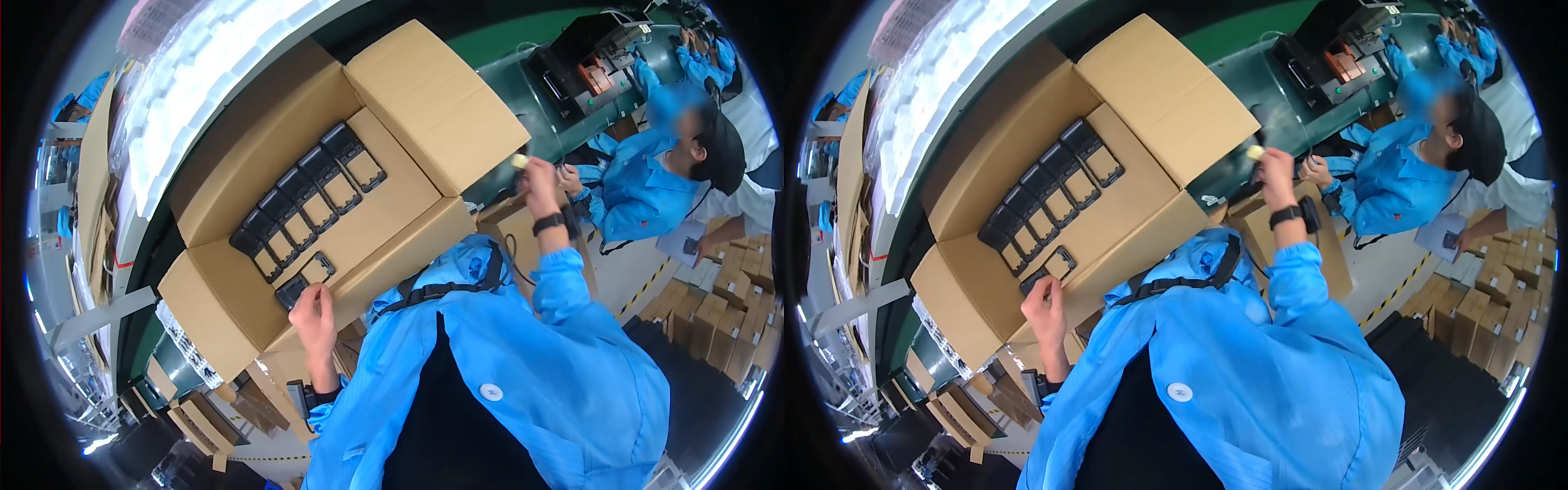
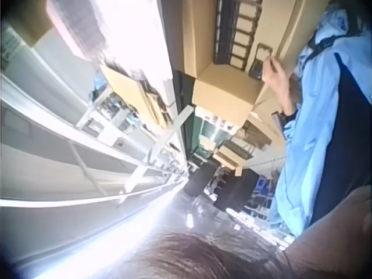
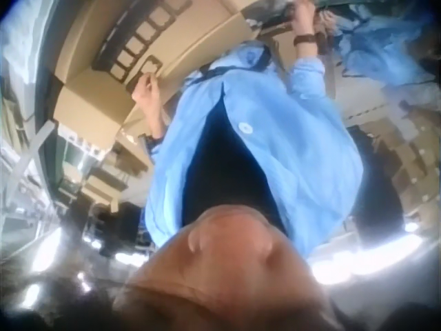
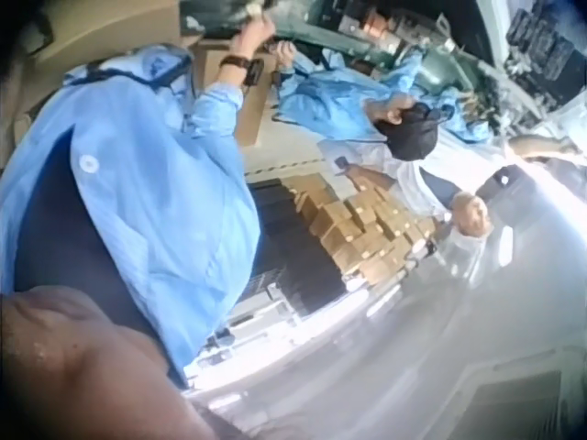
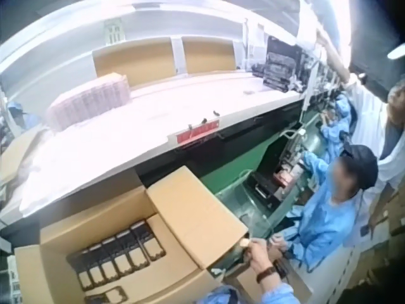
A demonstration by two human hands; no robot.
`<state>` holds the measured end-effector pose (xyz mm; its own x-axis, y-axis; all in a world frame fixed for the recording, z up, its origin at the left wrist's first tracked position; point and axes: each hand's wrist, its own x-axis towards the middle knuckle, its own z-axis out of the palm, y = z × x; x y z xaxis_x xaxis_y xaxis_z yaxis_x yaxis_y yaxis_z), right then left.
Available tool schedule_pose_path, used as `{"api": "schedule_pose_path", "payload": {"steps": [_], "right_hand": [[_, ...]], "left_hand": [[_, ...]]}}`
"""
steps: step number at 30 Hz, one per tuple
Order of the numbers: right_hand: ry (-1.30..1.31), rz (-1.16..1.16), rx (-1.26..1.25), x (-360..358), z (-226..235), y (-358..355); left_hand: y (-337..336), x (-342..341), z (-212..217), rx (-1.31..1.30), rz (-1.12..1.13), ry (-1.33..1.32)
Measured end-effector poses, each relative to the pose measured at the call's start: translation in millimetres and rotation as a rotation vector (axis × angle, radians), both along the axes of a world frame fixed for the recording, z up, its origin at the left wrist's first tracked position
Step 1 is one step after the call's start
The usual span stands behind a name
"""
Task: Inspecting and organizing black plastic electronic component housings on a factory assembly line.
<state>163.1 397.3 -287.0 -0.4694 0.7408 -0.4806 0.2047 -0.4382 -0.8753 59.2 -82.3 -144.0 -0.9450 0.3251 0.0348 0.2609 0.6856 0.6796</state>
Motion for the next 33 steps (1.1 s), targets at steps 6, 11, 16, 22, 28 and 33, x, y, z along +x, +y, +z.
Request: {"api": "schedule_pose_path", "payload": {"steps": [6, 11, 16, 22, 28, 33], "right_hand": [[0.074, -0.002, 0.675, 33.6, 139.5, -41.1], [-0.061, 0.453, 1.171, 20.9, 229.7, -117.4], [0.329, 0.945, 1.276, -1.9, 237.1, -161.9], [0.453, 1.0, 1.306, -13.0, 245.2, -192.1], [0.466, 1.008, 1.363, -12.8, 248.8, -195.6], [0.476, 1.014, 1.363, -13.9, 249.0, -193.9]], "left_hand": [[23.7, -18.7, 46.5, 0.051, -0.215, 0.19], [52.0, -29.6, 102.8, 0.155, -0.376, 0.41], [82.5, -31.8, 162.3, 0.069, -0.751, 0.609], [89.9, -47.5, 152.3, -0.099, -0.835, 0.607], [84.9, -41.7, 140.3, -0.054, -0.737, 0.795], [81.8, -45.5, 130.7, 0.025, -0.734, 0.815]]}}
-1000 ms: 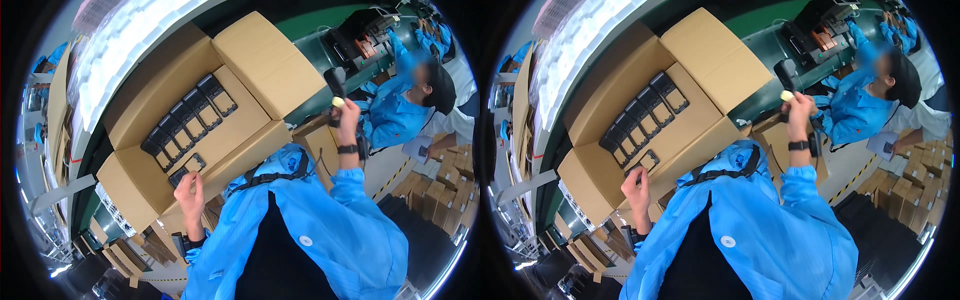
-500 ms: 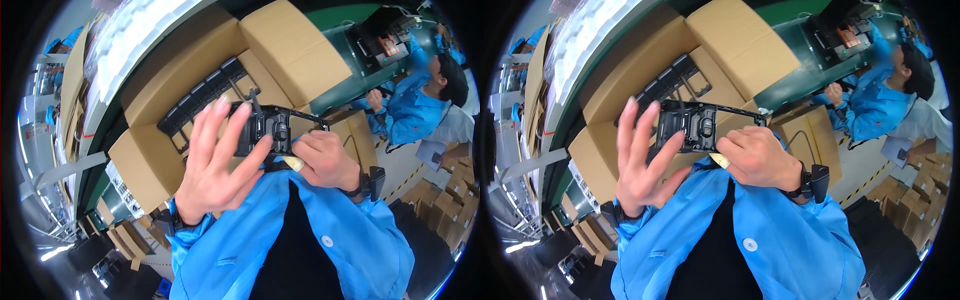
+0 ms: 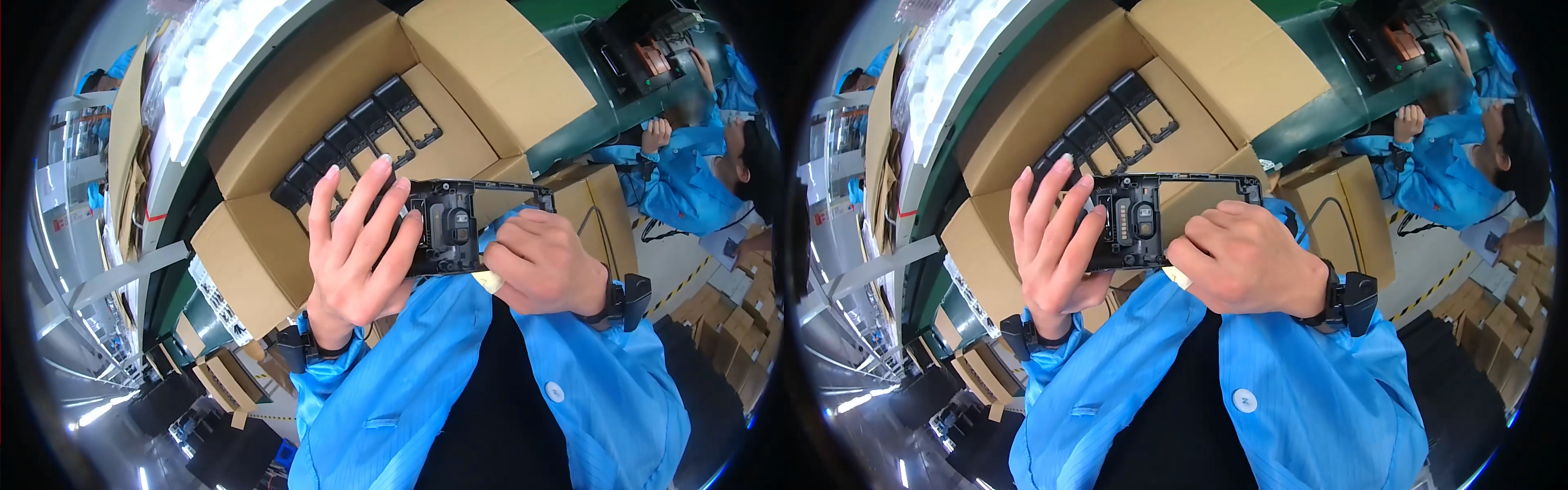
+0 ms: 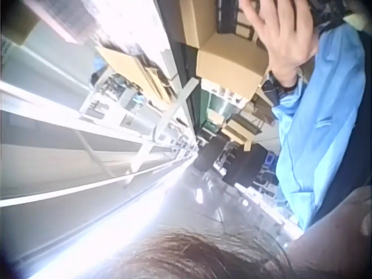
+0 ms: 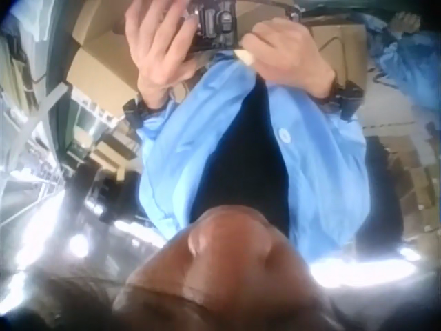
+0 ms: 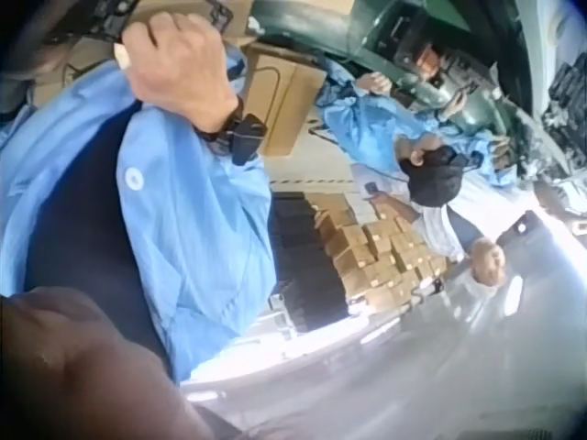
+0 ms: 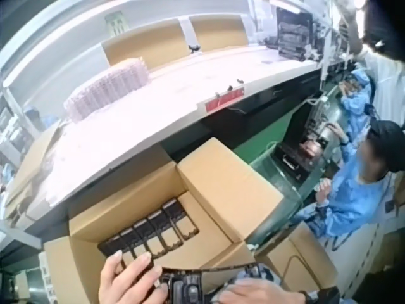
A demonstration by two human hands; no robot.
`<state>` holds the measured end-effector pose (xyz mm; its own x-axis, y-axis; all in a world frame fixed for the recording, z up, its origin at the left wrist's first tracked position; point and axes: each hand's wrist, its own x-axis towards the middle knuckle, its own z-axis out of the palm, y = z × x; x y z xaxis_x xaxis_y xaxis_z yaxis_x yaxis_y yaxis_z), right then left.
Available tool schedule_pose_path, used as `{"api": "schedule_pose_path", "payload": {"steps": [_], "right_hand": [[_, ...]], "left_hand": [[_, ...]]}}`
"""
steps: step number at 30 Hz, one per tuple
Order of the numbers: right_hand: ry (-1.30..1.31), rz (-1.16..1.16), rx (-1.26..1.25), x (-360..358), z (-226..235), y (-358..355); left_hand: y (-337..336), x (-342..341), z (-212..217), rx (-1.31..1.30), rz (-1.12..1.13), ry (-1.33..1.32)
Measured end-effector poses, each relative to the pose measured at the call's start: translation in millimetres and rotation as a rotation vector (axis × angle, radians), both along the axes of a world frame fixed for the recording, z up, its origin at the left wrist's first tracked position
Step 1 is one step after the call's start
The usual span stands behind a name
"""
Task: Inspecting and organizing black plastic electronic component housings on a factory assembly line.
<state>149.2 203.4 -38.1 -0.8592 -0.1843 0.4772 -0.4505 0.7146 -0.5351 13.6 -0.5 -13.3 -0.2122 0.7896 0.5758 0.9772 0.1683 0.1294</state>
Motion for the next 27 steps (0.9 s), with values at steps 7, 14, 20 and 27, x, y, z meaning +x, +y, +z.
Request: {"api": "schedule_pose_path", "payload": {"steps": [7, 14, 20, 27], "right_hand": [[-0.035, 0.0, -0.086, -3.3, -5.0, 4.6], [-0.035, 0.019, -0.124, -10.2, -6.0, 9.1], [-0.037, 0.028, -0.127, -15.0, -4.5, 13.0], [-0.039, 0.017, -0.113, -15.9, -9.3, 12.5]], "left_hand": [[4.4, -2.2, 4.6, -0.09, 0.01, -0.195], [5.9, -3.9, 6.6, -0.086, 0.025, -0.214], [8.6, -9.7, 5.6, -0.085, 0.017, -0.219], [12.2, -19.1, -11.0, -0.003, -0.052, -0.272]]}}
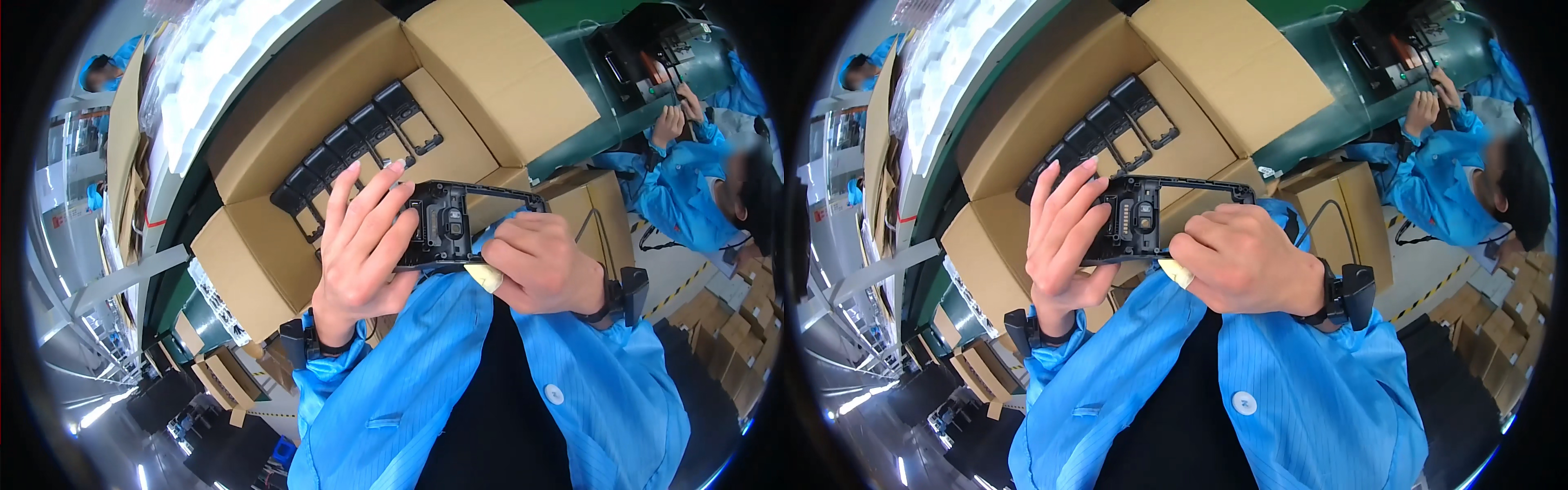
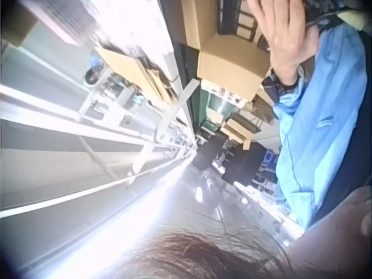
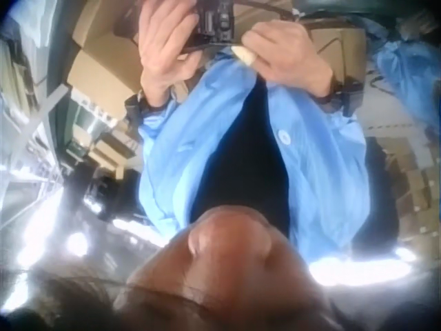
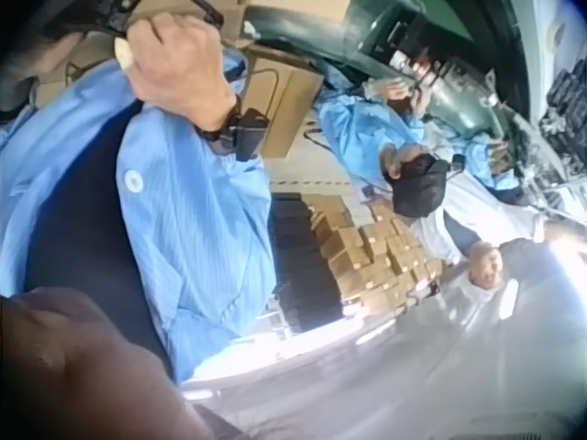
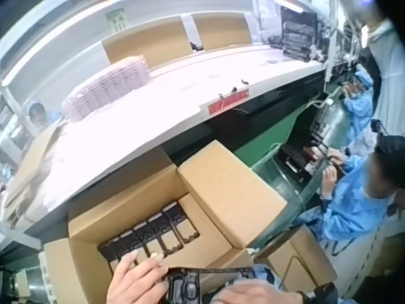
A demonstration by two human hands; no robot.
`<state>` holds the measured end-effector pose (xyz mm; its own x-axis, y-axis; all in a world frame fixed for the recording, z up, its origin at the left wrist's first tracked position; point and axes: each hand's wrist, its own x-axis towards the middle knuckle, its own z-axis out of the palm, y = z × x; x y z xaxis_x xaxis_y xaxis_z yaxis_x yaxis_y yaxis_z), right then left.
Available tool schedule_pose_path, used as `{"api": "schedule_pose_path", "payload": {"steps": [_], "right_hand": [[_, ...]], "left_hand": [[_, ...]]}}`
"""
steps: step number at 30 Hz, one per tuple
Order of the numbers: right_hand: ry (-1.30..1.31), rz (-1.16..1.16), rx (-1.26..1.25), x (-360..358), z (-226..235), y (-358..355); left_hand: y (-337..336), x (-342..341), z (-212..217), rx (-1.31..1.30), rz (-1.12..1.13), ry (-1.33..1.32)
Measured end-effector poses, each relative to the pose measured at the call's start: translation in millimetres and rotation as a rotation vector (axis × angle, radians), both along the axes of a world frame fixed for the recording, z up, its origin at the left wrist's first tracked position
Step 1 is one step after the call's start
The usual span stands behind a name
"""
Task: Inspecting and organizing black plastic electronic component housings on a factory assembly line.
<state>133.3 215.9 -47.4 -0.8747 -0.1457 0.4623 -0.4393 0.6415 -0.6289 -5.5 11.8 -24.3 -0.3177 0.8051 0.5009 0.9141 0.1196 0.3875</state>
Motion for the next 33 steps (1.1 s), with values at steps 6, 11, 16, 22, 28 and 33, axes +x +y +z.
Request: {"api": "schedule_pose_path", "payload": {"steps": [6, 11, 16, 22, 28, 33], "right_hand": [[-0.126, 0.031, -0.16, -7.2, -9.8, 6.6], [-0.176, 0.031, -0.322, -11.9, -20.2, 7.5], [-0.201, 0.046, -0.335, -17.2, -25.3, 8.4], [-0.233, 0.058, -0.32, -21.2, -25.4, 11.9], [-0.301, 0.073, -0.382, -22.8, -23.7, 11.9], [-0.323, 0.069, -0.391, -20.1, -26.7, 13.5]], "left_hand": [[4.4, -7.0, -10.8, 0.002, -0.03, -0.076], [5.1, -10.4, -18.3, -0.001, -0.028, -0.108], [6.2, -11.0, -20.7, 0.001, -0.003, -0.134], [8.3, -11.7, -24.5, 0.008, 0.019, -0.13], [7.3, -8.4, -26.8, 0.026, 0.054, -0.117], [6.8, -6.0, -36.2, 0.022, 0.045, -0.136]]}}
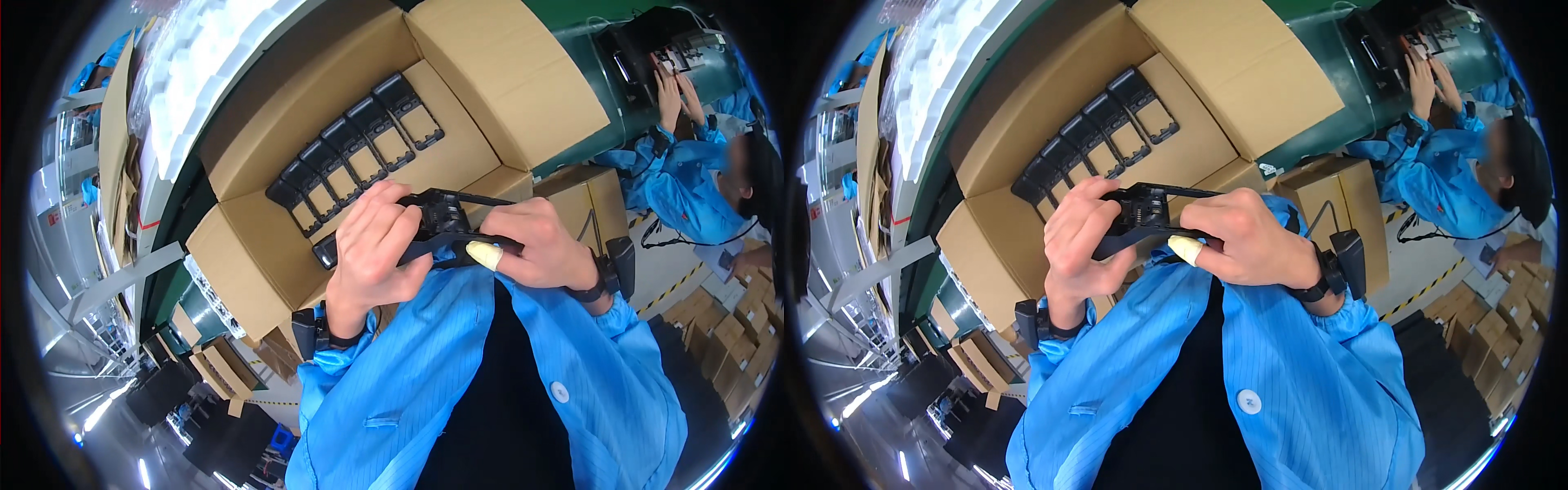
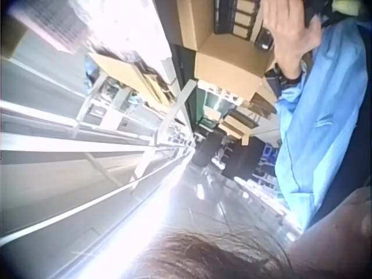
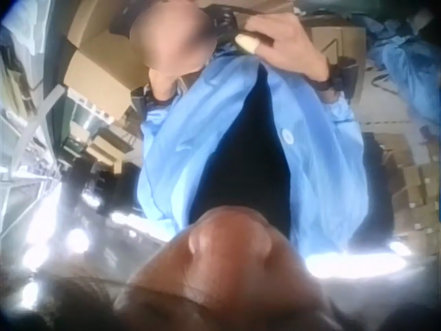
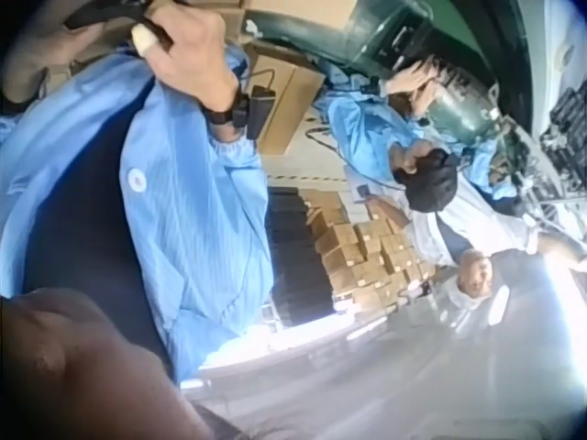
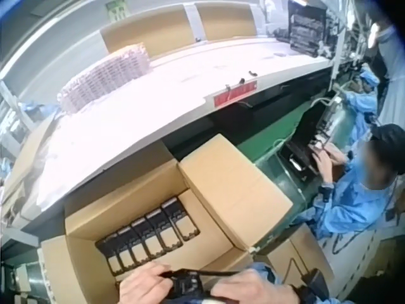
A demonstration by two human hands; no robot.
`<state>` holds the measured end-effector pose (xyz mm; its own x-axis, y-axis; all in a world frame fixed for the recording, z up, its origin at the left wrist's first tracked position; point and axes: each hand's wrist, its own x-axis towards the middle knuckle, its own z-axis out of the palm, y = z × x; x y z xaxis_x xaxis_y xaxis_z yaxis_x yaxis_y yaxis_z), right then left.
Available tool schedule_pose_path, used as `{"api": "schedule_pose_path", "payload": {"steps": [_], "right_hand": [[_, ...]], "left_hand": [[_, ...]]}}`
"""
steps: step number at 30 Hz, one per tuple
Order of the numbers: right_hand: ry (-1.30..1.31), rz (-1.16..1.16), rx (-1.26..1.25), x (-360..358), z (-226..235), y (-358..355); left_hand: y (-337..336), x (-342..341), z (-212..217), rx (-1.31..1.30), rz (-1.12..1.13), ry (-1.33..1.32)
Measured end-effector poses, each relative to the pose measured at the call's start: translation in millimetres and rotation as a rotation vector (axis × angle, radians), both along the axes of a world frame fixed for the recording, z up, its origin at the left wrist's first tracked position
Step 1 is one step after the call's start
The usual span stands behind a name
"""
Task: Inspecting and organizing black plastic electronic component housings on a factory assembly line.
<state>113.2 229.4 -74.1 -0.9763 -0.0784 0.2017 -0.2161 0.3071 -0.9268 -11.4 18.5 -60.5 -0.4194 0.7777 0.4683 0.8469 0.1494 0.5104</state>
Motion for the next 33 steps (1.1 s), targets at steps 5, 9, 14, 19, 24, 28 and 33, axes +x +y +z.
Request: {"api": "schedule_pose_path", "payload": {"steps": [5, 9, 14, 19, 24, 28, 33], "right_hand": [[-0.006, -0.009, 0.051, 2.1, -7.2, -0.4], [0.018, -0.026, 0.108, 0.2, -11.9, -1.2], [0.023, -0.014, 0.19, 2.0, -20.4, -3.4], [-0.011, -0.009, 0.147, 4.0, -28.3, -6.1], [0.036, -0.16, 0.05, 1.8, -25.4, -1.3], [0.219, -0.587, 0.117, -2.3, -50.2, 9.6], [0.089, -0.672, 0.219, 1.8, -75.7, 6.0]], "left_hand": [[0.8, 2.4, -6.7, -0.002, 0.005, -0.023], [-1.0, 3.6, -19.2, -0.032, 0.004, -0.07], [-6.1, 2.4, -32.9, -0.024, -0.023, -0.032], [-9.5, 3.7, -36.0, -0.052, -0.022, -0.036], [-24.8, -0.7, -34.8, -0.077, 0.108, -0.298], [-43.5, -31.2, -54.2, -0.23, 0.483, -0.791], [-66.9, -62.3, -168.1, -0.261, 0.677, -1.293]]}}
